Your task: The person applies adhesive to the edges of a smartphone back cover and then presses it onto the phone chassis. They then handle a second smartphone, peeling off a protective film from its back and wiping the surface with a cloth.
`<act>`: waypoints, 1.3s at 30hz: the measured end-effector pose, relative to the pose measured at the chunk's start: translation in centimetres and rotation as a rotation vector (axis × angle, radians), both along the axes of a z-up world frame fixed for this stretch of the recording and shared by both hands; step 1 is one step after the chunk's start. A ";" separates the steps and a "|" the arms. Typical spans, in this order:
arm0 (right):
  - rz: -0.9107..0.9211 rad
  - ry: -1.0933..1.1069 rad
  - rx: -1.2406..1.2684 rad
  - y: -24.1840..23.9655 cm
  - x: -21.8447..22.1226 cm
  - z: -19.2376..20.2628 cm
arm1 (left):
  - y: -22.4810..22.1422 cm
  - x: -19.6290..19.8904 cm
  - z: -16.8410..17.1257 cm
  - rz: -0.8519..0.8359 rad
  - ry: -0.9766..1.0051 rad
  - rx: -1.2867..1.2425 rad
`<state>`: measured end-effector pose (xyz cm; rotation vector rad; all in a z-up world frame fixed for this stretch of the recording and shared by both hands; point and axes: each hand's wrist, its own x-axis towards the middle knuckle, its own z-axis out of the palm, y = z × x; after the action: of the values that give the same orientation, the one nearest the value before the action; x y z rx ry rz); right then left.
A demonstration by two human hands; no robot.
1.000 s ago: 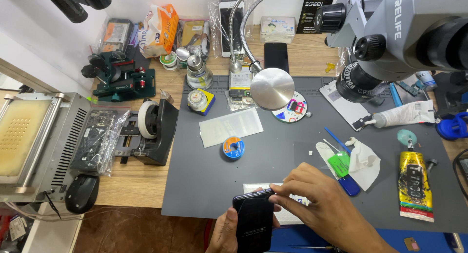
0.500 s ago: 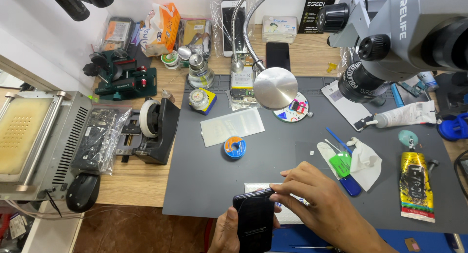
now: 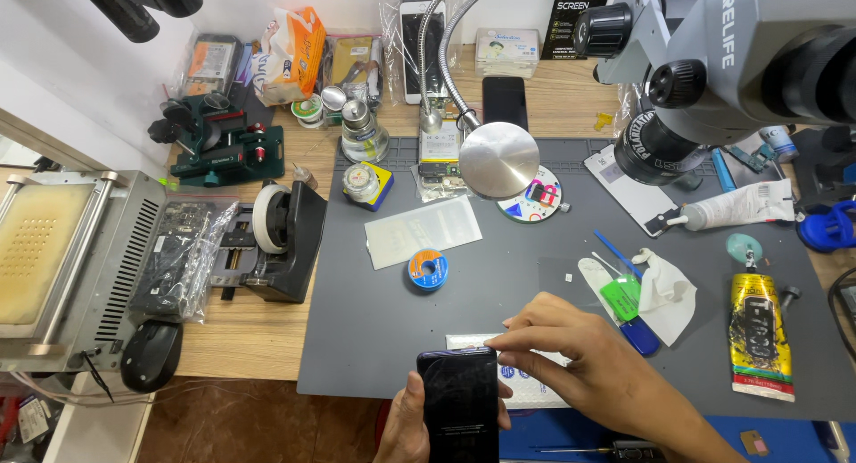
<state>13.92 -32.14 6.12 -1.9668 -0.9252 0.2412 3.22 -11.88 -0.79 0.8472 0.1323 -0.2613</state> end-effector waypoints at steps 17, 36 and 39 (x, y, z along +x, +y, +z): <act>0.051 0.094 0.066 0.4 0.7 0.1 | 0.5 0.0 -2.4 -0.136 0.148 -0.295; -0.200 0.631 0.109 2.0 0.3 -0.7 | 0.5 -1.3 -6.4 -0.037 0.274 -0.379; -0.152 0.558 0.096 2.1 0.3 -0.4 | 0.7 -1.4 -6.9 -0.041 0.323 -0.394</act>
<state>14.23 -30.06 5.74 -1.7337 -0.4156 0.6087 1.86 -11.22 -7.71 0.4117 0.3535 -0.4459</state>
